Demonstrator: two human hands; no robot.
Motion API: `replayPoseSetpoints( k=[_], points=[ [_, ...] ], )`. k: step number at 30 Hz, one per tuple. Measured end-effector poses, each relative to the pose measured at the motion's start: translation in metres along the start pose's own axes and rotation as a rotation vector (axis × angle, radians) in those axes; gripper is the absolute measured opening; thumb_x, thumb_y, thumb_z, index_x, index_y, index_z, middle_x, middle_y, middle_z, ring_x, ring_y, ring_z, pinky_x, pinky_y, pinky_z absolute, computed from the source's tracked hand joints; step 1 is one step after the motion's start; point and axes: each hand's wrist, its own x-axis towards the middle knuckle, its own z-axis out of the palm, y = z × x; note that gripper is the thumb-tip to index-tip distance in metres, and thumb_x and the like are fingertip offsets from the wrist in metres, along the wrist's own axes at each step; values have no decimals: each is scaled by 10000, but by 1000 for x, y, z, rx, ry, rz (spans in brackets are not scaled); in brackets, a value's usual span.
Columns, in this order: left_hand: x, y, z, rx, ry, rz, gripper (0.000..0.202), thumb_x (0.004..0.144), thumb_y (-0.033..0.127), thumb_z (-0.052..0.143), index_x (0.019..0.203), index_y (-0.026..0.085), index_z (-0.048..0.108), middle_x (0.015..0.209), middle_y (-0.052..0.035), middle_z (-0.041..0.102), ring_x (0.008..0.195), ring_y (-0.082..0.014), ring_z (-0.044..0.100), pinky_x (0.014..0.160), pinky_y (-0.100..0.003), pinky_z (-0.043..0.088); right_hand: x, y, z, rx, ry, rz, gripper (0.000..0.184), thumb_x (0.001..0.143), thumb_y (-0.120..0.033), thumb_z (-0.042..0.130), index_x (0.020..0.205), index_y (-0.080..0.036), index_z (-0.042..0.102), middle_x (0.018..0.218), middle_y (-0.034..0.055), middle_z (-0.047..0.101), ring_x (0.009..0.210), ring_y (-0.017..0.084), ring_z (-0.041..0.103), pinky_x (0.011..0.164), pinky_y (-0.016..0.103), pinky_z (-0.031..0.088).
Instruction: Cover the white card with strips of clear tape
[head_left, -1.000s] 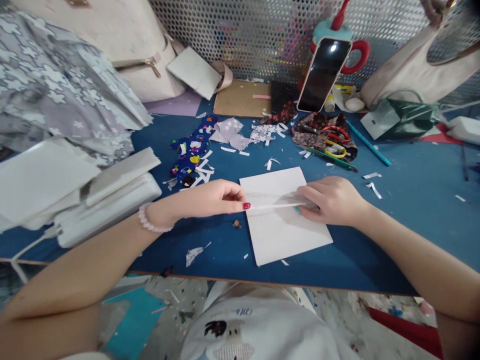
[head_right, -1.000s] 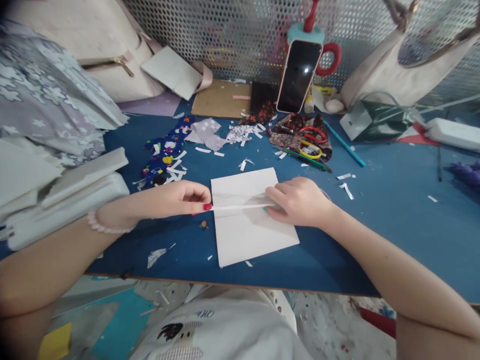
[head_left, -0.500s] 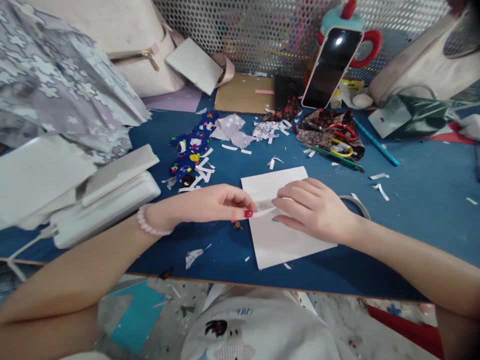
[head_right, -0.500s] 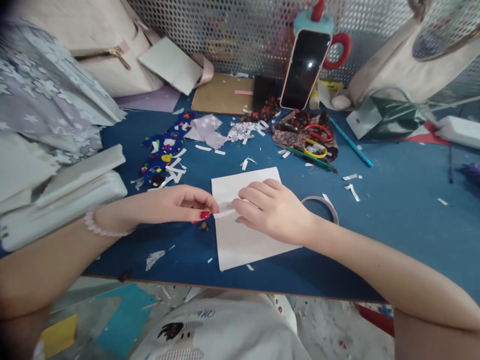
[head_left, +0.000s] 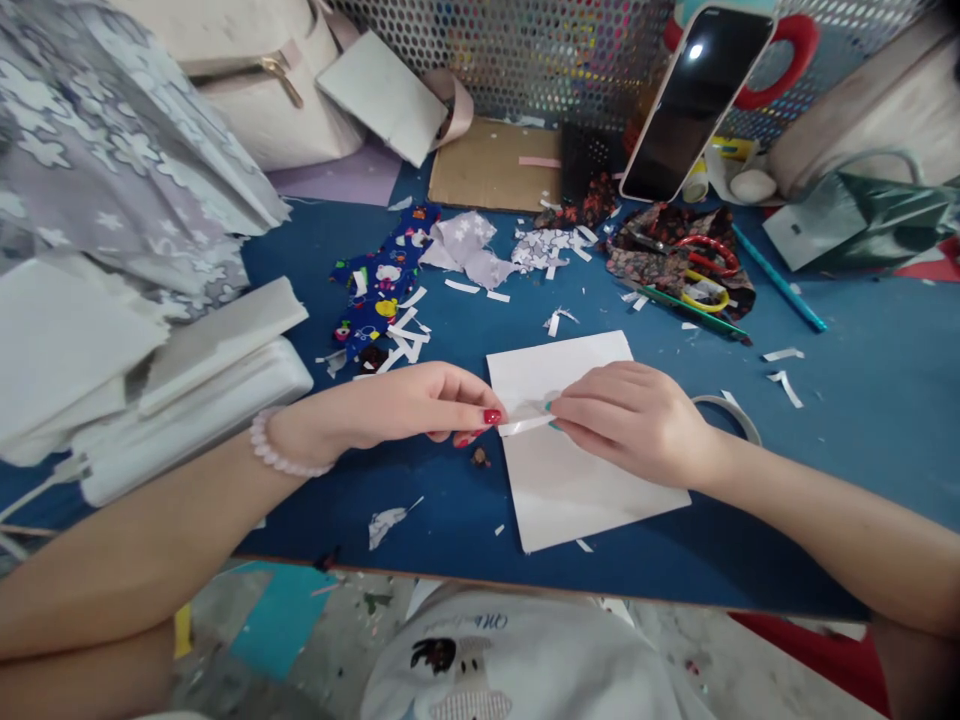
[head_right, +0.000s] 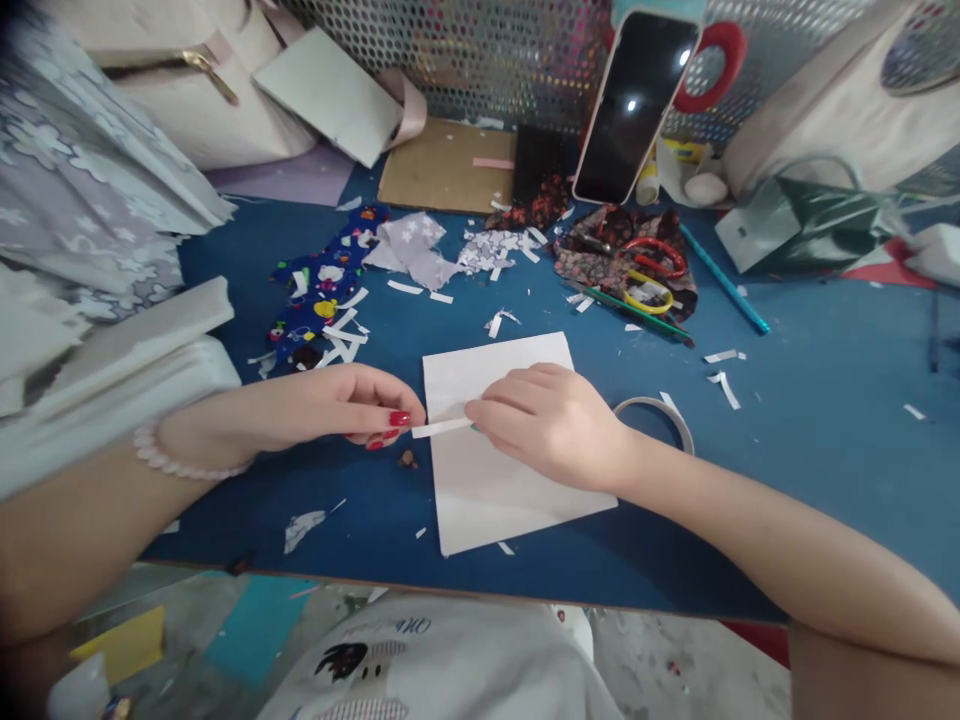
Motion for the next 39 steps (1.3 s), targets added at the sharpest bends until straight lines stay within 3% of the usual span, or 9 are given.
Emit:
replayPoseSetpoints(
  k=[6, 12, 16, 21, 28, 34, 39],
  points=[
    [0, -5, -2, -19, -11, -14, 289, 803, 439, 638, 864, 168, 721, 670, 11, 578, 569, -81, 435, 507, -187, 308, 0, 0, 3, -25, 13, -53, 110, 926, -156, 570, 906, -148, 678, 777, 49, 736, 643, 141, 654, 600, 270, 511],
    [-2, -6, -10, -78, -37, -66, 311, 777, 432, 657, 899, 165, 758, 717, -22, 647, 564, -82, 476, 486, -177, 349, -3, 2, 5, 218, -22, 84, 128, 917, -125, 540, 937, -163, 661, 793, 60, 713, 688, 147, 664, 594, 255, 525],
    [-4, -5, -13, -208, -40, -120, 297, 759, 434, 676, 822, 158, 764, 706, -40, 679, 472, -58, 392, 411, -191, 260, -1, 2, 5, 379, -26, 194, 155, 902, -107, 525, 952, -180, 652, 765, 46, 691, 648, 131, 632, 563, 233, 506],
    [-5, -8, -15, -324, -101, -106, 266, 805, 378, 661, 932, 174, 775, 746, -65, 725, 472, -63, 405, 390, -199, 209, 1, 2, 5, 402, -35, 260, 153, 893, -113, 533, 936, -224, 629, 710, 7, 658, 611, 123, 613, 514, 226, 480],
    [-5, -10, -21, -390, -116, -144, 310, 841, 416, 637, 1015, 195, 767, 823, -95, 754, 458, -66, 413, 361, -206, 175, 2, 3, 3, 378, -27, 319, 153, 893, -112, 547, 924, -250, 606, 699, -20, 654, 541, 104, 573, 471, 233, 448],
    [-4, -11, -23, -224, -46, -110, 359, 840, 441, 588, 972, 166, 778, 708, -67, 723, 433, -69, 362, 374, -203, 267, 2, 7, -1, 430, -72, 316, 146, 905, -117, 552, 945, -234, 630, 726, -4, 678, 598, 112, 619, 509, 229, 477],
    [-8, -14, -13, 258, 47, 20, 311, 926, 379, 505, 947, 199, 758, 790, -19, 732, 506, -90, 536, 434, -188, 361, 1, 8, 4, 469, -140, 263, 140, 918, -94, 530, 923, -182, 638, 792, 38, 705, 699, 118, 651, 607, 225, 512]
  ],
)
